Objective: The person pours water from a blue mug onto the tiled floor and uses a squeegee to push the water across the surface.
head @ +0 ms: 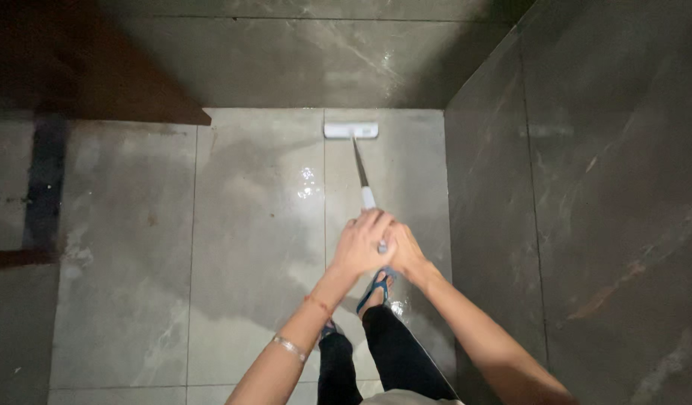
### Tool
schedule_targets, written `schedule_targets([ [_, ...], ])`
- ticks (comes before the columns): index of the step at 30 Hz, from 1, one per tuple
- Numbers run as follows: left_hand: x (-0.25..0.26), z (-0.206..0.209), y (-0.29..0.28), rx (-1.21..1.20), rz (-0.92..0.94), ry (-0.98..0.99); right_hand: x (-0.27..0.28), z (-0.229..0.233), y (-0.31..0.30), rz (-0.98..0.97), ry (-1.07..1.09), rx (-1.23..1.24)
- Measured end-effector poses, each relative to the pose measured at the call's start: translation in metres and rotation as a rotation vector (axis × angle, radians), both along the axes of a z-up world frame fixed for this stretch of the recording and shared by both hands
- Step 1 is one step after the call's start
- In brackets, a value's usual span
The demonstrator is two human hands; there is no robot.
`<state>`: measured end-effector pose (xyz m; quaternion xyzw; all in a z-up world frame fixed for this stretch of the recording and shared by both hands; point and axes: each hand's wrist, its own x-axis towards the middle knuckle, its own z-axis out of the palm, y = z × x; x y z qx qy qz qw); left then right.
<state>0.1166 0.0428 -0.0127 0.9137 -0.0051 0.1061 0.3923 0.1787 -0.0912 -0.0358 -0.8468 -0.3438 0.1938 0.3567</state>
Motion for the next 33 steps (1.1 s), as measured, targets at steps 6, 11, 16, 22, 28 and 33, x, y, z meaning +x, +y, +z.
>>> schedule_targets([
  [6,-0.023,-0.003,0.021,-0.007,-0.03,-0.087,-0.009,0.001,0.017,0.103,-0.07,-0.043],
  [11,-0.069,0.044,0.01,-0.118,-0.182,-0.095,-0.056,0.026,-0.025,0.184,-0.228,-0.246],
  [16,-0.077,0.029,0.007,-0.123,-0.196,-0.066,-0.075,0.021,-0.021,0.091,-0.181,-0.189],
  [22,-0.075,-0.023,0.021,-0.054,-0.224,-0.047,-0.078,-0.009,0.005,0.022,-0.05,-0.132],
  [28,-0.093,0.004,0.004,0.01,-0.31,0.018,-0.103,0.023,-0.026,0.038,-0.025,-0.095],
  [33,-0.125,0.025,-0.021,0.072,-0.42,0.04,-0.148,0.051,-0.059,0.012,0.076,-0.2],
])
